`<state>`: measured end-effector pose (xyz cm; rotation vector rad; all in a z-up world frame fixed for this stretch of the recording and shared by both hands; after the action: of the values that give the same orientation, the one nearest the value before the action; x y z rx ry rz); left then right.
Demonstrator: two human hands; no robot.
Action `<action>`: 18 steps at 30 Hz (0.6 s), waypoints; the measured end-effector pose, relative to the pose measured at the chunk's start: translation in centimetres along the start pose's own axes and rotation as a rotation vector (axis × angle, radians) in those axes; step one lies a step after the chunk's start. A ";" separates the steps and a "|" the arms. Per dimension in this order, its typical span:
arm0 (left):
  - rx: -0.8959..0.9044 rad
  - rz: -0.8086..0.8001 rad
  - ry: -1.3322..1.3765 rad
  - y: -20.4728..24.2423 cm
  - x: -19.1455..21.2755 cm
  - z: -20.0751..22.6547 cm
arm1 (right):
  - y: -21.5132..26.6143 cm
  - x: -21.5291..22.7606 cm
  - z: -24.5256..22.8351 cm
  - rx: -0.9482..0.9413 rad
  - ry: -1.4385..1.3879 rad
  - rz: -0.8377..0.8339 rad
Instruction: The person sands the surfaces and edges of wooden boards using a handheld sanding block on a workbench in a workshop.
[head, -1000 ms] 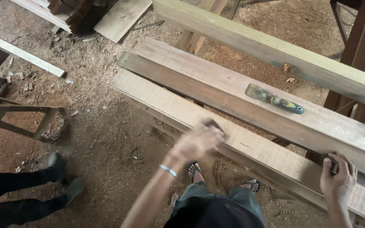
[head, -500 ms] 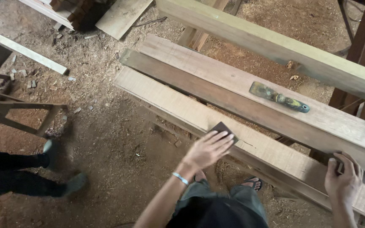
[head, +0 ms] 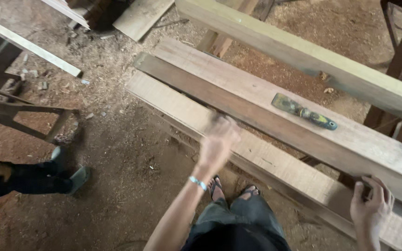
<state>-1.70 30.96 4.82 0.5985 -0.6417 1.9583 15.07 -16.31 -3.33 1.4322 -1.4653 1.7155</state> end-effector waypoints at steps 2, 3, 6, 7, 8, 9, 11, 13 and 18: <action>-0.406 -0.074 -0.167 0.9 -1.0 1.8 | 0.2 -0.5 0.4 0.020 0.015 0.013; -0.606 -0.119 -0.251 1.7 -0.9 2.2 | 0.5 -0.6 0.5 0.027 0.019 0.016; 0.112 -0.240 0.286 0.7 2.7 -2.8 | 0.5 -0.8 0.9 0.026 0.003 0.030; 0.169 -0.110 0.189 0.2 4.6 -3.8 | 0.3 -0.6 0.9 0.030 -0.011 0.037; 0.216 0.021 0.088 -0.6 6.2 -4.7 | 0.0 -0.5 0.8 0.028 -0.018 0.040; 0.185 0.114 -0.098 -1.5 7.5 -4.8 | -0.3 -0.5 0.6 0.025 -0.025 0.042; 0.150 0.301 -0.213 -1.4 8.1 -3.4 | -0.1 0.1 0.2 0.010 -0.020 0.011; 0.125 0.510 -0.072 -0.6 5.9 0.0 | -0.3 0.9 -0.2 -0.016 -0.025 -0.007; -0.115 0.064 0.372 3.5 -4.4 9.5 | -0.9 1.8 -1.2 -0.084 -0.021 -0.078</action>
<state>-1.62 20.53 8.39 0.1367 -0.5377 2.0070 14.69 -15.41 -1.18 1.4474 -1.4556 1.5783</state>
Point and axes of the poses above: each hand's wrist, its own y-axis away from the middle knuckle, its own x-axis out of the back of the hand, z = x × y, the point moved 4 cm from there along -y, towards the middle knuckle, and after that the axes turned 13 degrees about y, right-handed, at the moved point
